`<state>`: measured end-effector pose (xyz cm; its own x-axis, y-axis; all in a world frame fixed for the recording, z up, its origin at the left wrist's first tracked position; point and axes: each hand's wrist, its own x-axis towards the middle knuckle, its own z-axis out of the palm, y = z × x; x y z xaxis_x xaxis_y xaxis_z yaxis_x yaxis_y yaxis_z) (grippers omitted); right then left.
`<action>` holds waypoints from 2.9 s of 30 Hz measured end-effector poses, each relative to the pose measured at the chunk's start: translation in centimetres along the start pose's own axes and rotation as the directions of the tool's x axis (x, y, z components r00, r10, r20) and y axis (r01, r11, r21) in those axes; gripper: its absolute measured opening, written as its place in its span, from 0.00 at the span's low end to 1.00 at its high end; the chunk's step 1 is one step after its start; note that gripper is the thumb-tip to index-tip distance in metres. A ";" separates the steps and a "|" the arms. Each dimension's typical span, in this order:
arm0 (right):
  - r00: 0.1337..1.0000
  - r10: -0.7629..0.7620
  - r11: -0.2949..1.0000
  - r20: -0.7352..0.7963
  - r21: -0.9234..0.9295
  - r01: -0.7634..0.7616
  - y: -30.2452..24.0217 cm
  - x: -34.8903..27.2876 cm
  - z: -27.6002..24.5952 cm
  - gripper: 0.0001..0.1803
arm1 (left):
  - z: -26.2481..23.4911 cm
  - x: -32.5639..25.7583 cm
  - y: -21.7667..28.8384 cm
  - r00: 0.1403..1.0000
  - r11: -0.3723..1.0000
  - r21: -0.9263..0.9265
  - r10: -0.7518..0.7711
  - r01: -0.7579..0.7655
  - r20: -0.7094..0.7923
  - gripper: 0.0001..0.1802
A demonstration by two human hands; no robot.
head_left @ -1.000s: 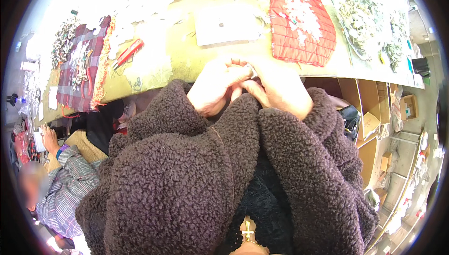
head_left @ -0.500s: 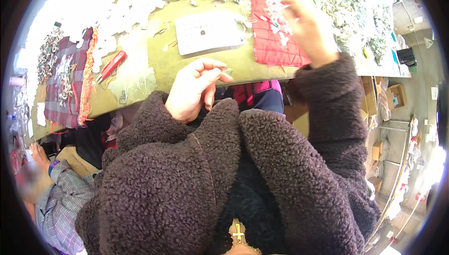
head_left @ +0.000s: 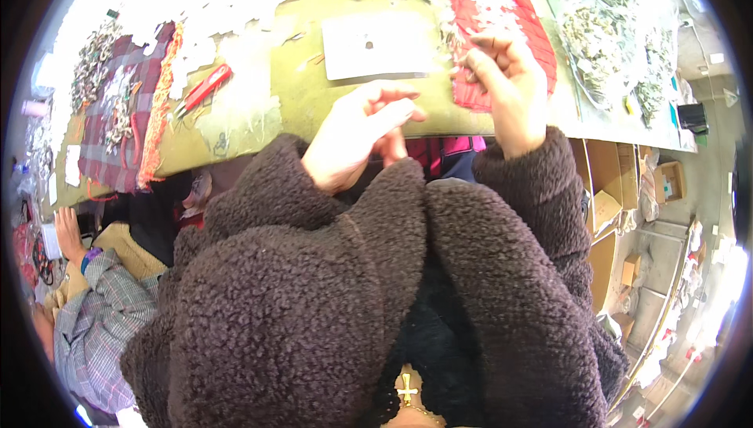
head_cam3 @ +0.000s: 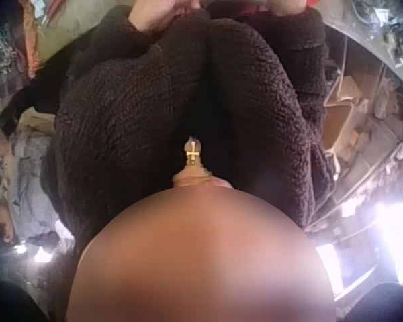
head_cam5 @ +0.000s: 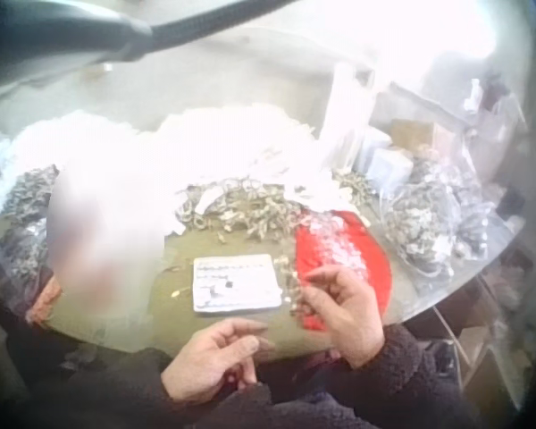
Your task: The person repeatedly picks small metal jewelry components from a tray and a red cloth, then uses both hands to attach or adjust them. The person places finished units back onto the red cloth and continues the cycle with new components.
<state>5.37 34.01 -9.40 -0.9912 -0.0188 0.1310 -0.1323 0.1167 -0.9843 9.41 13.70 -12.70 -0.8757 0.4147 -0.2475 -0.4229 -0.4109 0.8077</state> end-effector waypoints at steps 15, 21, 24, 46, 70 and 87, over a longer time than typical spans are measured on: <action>0.556 -0.588 0.387 0.587 -0.400 0.831 -2.4 -4.2 1.4 0.31 | 1.2 -1.2 -0.4 0.999 0.995 0.090 0.049 -0.049 -0.004 0.09; 0.743 -0.278 0.609 0.609 -0.487 0.626 -2.8 -5.1 2.9 0.20 | 0.1 -2.0 -0.4 0.996 0.985 0.153 0.081 -0.085 0.028 0.07; 0.775 -0.216 0.620 0.594 -0.530 0.579 -2.4 -5.7 3.2 0.16 | -0.6 -2.2 0.2 0.997 0.967 0.243 0.081 -0.081 0.013 0.06; 0.932 0.105 0.979 0.348 0.130 -0.159 -1.0 -3.6 4.6 0.04 | -13.9 7.1 10.1 0.629 -0.087 0.916 0.752 0.391 -0.197 0.22; 0.955 0.155 0.956 0.253 0.206 -0.210 -1.6 -5.5 5.0 0.08 | -0.7 -1.7 1.9 0.964 0.950 0.170 0.247 -0.261 0.097 0.03; 0.975 -0.176 0.972 0.135 0.180 0.151 -0.7 -7.6 6.3 0.10 | -0.5 -2.0 1.0 0.944 0.943 0.065 0.319 -0.325 0.090 0.08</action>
<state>12.99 27.82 -10.45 -0.9427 -0.1732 0.2853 -0.2775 -0.0680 -0.9583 10.60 12.07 -11.69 -0.9402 0.3330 0.0719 -0.0991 -0.4692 0.8775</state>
